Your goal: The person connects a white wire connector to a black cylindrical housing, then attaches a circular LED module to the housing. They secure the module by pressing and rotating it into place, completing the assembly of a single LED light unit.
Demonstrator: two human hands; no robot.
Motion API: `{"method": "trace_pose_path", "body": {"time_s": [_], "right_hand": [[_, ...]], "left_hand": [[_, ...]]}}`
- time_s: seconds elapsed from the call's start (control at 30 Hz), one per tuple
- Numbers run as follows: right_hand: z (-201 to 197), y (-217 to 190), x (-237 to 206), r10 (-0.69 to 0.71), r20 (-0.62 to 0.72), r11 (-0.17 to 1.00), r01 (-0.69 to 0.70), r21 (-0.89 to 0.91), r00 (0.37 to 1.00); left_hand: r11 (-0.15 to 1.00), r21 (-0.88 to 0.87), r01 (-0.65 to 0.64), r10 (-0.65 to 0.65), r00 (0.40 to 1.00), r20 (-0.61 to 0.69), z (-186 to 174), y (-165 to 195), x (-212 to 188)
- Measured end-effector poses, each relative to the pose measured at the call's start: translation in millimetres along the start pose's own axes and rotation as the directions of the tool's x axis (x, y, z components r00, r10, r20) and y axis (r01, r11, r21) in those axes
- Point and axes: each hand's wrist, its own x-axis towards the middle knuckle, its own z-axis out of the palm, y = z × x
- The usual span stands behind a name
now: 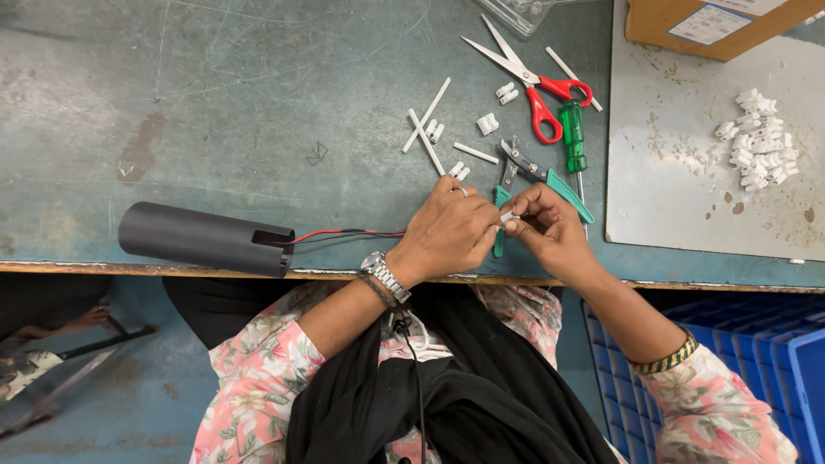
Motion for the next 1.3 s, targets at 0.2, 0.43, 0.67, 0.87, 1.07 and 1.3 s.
{"method": "trace_pose_path", "body": {"time_s": [0.2,0.43,0.67,0.87,1.07,1.3], "right_hand": [[-10.5,-15.6,6.8,0.173,0.036,0.980,-0.169,-0.106,0.984],[-15.6,-28.2,12.7,0.196,0.115,0.974,-0.180,-0.136,0.974],[-9.0,-20.9,10.1,0.198,0.074,0.977,-0.190,-0.100,0.977],[-6.0,-15.4,7.0,0.154,0.057,0.986,-0.149,-0.073,0.986],[-2.5,-18.9,6.5,0.156,-0.006,0.983,-0.156,-0.098,0.988],[-0.6,-16.6,7.9,0.112,-0.036,0.994,-0.112,-0.015,0.993]], "left_hand": [[0.999,-0.028,0.022,-0.022,1.000,-0.004,-0.7,-1.1,-0.5],[0.995,-0.062,0.075,-0.077,0.996,-0.035,-3.1,-0.4,-0.4],[0.995,-0.062,0.077,-0.076,0.997,0.023,-5.9,-0.6,1.7],[1.000,0.001,0.014,-0.014,1.000,0.018,-4.8,-1.3,1.4],[0.998,-0.004,0.055,-0.055,0.998,0.010,-2.2,-1.7,-1.3],[0.964,-0.224,0.144,-0.164,0.984,-0.075,-7.6,-0.2,2.1]]}}
